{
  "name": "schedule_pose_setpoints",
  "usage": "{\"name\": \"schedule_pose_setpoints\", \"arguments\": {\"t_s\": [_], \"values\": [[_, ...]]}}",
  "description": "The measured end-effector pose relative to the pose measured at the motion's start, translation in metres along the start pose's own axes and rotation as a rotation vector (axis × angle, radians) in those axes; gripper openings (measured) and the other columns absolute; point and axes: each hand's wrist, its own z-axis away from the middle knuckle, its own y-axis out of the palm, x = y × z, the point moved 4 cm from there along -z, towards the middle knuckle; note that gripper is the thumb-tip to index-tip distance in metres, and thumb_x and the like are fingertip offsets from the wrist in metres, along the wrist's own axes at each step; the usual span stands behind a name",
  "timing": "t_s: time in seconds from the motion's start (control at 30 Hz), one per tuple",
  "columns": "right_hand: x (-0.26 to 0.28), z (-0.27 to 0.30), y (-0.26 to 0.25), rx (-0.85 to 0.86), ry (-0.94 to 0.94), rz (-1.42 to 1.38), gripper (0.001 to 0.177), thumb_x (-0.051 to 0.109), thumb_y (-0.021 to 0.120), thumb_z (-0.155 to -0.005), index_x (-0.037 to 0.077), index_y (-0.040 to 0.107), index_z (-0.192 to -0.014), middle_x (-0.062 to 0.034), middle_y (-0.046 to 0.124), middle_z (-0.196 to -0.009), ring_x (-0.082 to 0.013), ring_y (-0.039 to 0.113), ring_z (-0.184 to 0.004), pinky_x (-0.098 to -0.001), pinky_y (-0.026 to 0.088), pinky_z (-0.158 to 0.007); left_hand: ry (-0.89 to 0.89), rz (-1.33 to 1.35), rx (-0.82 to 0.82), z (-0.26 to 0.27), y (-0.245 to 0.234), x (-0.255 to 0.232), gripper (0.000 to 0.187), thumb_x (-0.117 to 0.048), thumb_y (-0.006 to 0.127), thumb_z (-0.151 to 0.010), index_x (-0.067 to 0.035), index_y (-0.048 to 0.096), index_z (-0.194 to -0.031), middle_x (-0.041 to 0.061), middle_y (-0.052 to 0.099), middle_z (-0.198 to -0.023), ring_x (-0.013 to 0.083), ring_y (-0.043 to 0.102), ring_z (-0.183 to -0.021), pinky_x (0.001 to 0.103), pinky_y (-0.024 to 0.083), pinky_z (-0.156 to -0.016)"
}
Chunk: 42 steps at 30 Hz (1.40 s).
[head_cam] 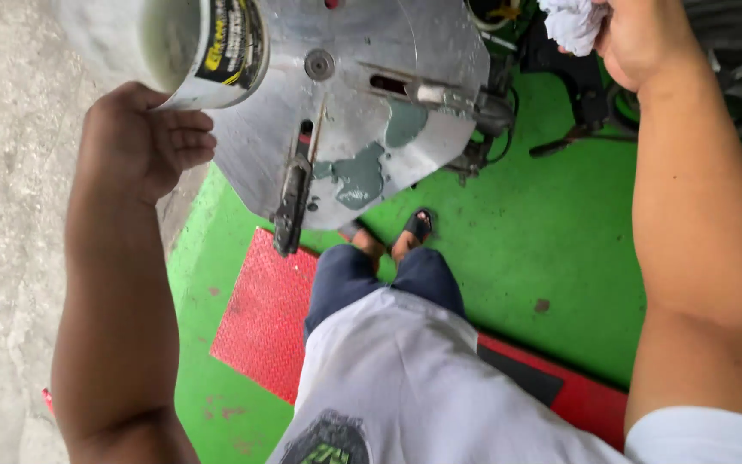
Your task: The person wipes a metal tire changer machine with a white cloth, repeatedly dipping the cloth into a small white bucket of liquid. The person cleans the flat surface and the clamping arms of the machine throughout the clip.
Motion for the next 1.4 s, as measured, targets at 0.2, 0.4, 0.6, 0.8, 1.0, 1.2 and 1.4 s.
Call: {"name": "schedule_pose_setpoints", "arguments": {"t_s": [0.2, 0.4, 0.6, 0.8, 1.0, 1.2, 1.4], "values": [[0.025, 0.082, 0.021, -0.043, -0.122, 0.415, 0.06, -0.013, 0.06, -0.084, 0.012, 0.053, -0.139, -0.0115, 0.062, -0.136, -0.0251, 0.062, -0.122, -0.038, 0.054, -0.098, 0.066, 0.039, 0.046, 0.052, -0.021, 0.065, 0.031, -0.013, 0.045, -0.09, -0.003, 0.057, -0.116, 0.02, 0.067, -0.076, 0.0347, 0.063, -0.057, 0.042, 0.053, -0.056], [0.0, 0.051, 0.018, -0.096, -0.149, 0.633, 0.029, 0.017, 0.076, -0.098, 0.012, 0.059, -0.121, -0.0078, 0.068, -0.117, -0.0213, 0.063, -0.101, -0.0371, 0.05, -0.079, 0.075, 0.038, 0.109, 0.114, -0.012, 0.143, 0.036, -0.014, 0.046, -0.087, 0.005, 0.064, -0.112, 0.023, 0.066, -0.074, 0.0344, 0.061, -0.054, 0.041, 0.052, -0.052], [-0.044, -0.072, 0.014, 0.061, -0.437, 0.81, 0.032, 0.034, 0.062, -0.108, 0.008, 0.064, -0.127, -0.014, 0.063, -0.109, -0.0324, 0.06, -0.097, -0.0442, 0.046, -0.081, 0.004, 0.174, -0.064, 0.166, 0.033, 0.248, 0.035, -0.009, 0.043, -0.085, 0.017, 0.064, -0.097, 0.03, 0.068, -0.073, 0.038, 0.063, -0.053, 0.042, 0.053, -0.049], [-0.047, -0.183, 0.063, 0.211, -0.49, 0.815, 0.04, 0.025, 0.057, -0.106, 0.008, 0.059, -0.142, -0.0177, 0.047, -0.125, -0.0381, 0.056, -0.116, -0.0448, 0.042, -0.103, -0.131, 0.536, -0.22, 0.205, 0.121, 0.378, 0.04, -0.017, 0.046, -0.088, 0.018, 0.065, -0.089, 0.031, 0.07, -0.072, 0.0381, 0.065, -0.052, 0.042, 0.055, -0.048], [-0.04, -0.287, 0.154, 0.065, -0.803, 0.886, 0.04, 0.001, 0.077, -0.084, 0.016, 0.074, -0.121, -0.0143, 0.062, -0.114, -0.0424, 0.054, -0.101, -0.0509, 0.046, -0.088, -0.337, 0.835, -0.239, 0.213, 0.173, 0.535, 0.053, -0.028, 0.054, -0.08, 0.022, 0.068, -0.093, 0.032, 0.071, -0.077, 0.0397, 0.069, -0.062, 0.045, 0.058, -0.056], [-0.097, -0.285, 0.238, 0.13, -0.979, 0.822, 0.03, 0.0, 0.083, -0.082, 0.008, 0.074, -0.11, -0.0155, 0.058, -0.107, -0.0403, 0.056, -0.098, -0.0484, 0.05, -0.085, -0.614, 1.043, -0.437, 0.234, 0.221, 0.555, 0.056, -0.027, 0.055, -0.085, 0.012, 0.06, -0.125, 0.038, 0.068, -0.092, 0.0457, 0.065, -0.08, 0.05, 0.054, -0.076], [-0.095, -0.181, 0.268, 0.727, -0.763, 0.922, 0.029, 0.01, 0.066, -0.1, 0.007, 0.068, -0.128, -0.0158, 0.048, -0.117, -0.0351, 0.047, -0.111, -0.0481, 0.049, -0.092, -0.403, 0.936, -0.725, 0.206, 0.246, 0.495, 0.053, -0.01, 0.046, -0.088, 0.003, 0.052, -0.139, 0.033, 0.065, -0.079, 0.0405, 0.062, -0.062, 0.045, 0.052, -0.056]]}}
